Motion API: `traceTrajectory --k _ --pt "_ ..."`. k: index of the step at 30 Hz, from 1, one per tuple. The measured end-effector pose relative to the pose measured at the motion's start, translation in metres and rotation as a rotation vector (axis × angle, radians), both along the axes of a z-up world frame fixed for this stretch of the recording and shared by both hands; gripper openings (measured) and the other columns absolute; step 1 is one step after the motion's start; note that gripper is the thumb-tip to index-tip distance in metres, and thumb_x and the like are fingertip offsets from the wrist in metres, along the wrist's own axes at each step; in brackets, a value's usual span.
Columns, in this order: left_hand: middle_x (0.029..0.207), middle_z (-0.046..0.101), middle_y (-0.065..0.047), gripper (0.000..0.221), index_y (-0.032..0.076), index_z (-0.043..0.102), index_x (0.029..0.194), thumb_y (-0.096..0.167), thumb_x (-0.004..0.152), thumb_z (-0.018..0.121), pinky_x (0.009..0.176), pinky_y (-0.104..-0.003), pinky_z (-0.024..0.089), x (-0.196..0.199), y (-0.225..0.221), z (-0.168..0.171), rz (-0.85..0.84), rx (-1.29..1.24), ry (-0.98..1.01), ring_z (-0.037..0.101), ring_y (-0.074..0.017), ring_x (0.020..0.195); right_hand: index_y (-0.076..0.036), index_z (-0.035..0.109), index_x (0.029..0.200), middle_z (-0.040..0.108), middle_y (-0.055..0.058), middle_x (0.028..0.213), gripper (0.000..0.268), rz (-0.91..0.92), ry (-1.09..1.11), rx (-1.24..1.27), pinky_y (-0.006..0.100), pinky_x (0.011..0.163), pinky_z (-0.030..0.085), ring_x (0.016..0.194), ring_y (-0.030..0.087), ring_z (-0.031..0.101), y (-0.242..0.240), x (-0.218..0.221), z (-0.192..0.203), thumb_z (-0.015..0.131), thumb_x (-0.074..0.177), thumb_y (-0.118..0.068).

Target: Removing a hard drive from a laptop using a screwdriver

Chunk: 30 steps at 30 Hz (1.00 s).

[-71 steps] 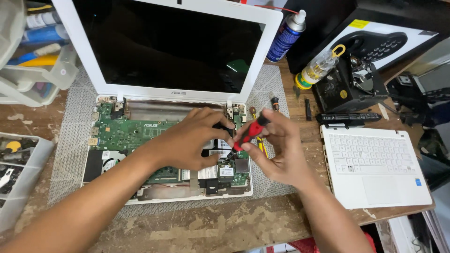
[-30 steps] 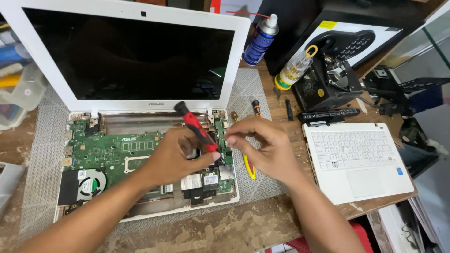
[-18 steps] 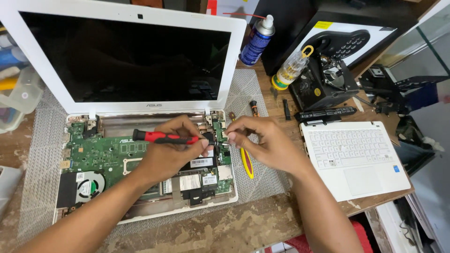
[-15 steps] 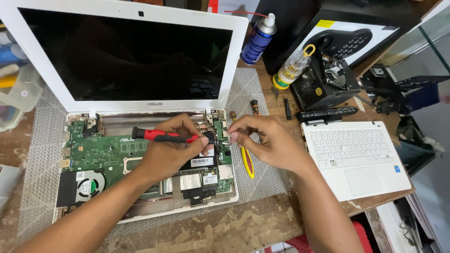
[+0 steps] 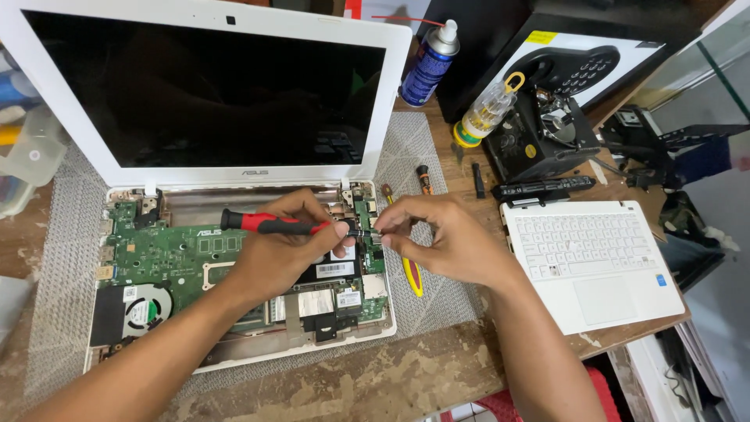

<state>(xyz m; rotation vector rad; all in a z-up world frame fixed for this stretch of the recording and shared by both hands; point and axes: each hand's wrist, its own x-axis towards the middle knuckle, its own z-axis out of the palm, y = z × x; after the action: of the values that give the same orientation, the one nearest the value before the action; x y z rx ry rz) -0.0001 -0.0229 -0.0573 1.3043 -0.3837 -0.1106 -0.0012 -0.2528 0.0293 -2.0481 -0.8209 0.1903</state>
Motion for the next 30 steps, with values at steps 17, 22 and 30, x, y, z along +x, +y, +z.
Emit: traceTrajectory --k 17,22,30 --pt "0.063 0.073 -0.015 0.017 0.000 0.067 0.092 0.011 0.087 0.080 0.057 -0.023 0.050 -0.005 -0.001 0.011 0.009 0.119 0.004 0.067 -0.0120 0.060 -0.003 0.078 0.094 0.073 0.013 0.079 0.019 -0.129 -0.102 -0.179 0.041 0.073 0.057 0.075 0.027 0.073 -0.027 0.009 0.017 0.070 0.081 0.009" --pt "0.063 0.073 -0.014 0.017 0.001 0.071 0.094 0.009 0.083 0.082 0.060 -0.025 0.050 -0.007 -0.004 0.015 0.007 0.151 0.015 0.063 -0.0122 0.061 -0.004 0.076 0.090 0.074 0.017 0.080 0.016 -0.165 -0.039 -0.339 0.045 0.075 0.057 0.078 0.033 0.074 -0.051 0.015 0.003 0.071 0.079 0.007" --pt "0.069 0.075 -0.013 0.020 0.002 0.076 0.097 0.004 0.079 0.085 0.062 -0.027 0.052 -0.009 -0.004 0.012 0.022 0.204 0.033 0.063 -0.0134 0.064 -0.006 0.080 0.088 0.075 0.016 0.086 0.015 -0.174 0.133 -0.533 0.041 0.073 0.059 0.080 0.031 0.074 -0.065 0.022 -0.007 0.070 0.082 0.004"
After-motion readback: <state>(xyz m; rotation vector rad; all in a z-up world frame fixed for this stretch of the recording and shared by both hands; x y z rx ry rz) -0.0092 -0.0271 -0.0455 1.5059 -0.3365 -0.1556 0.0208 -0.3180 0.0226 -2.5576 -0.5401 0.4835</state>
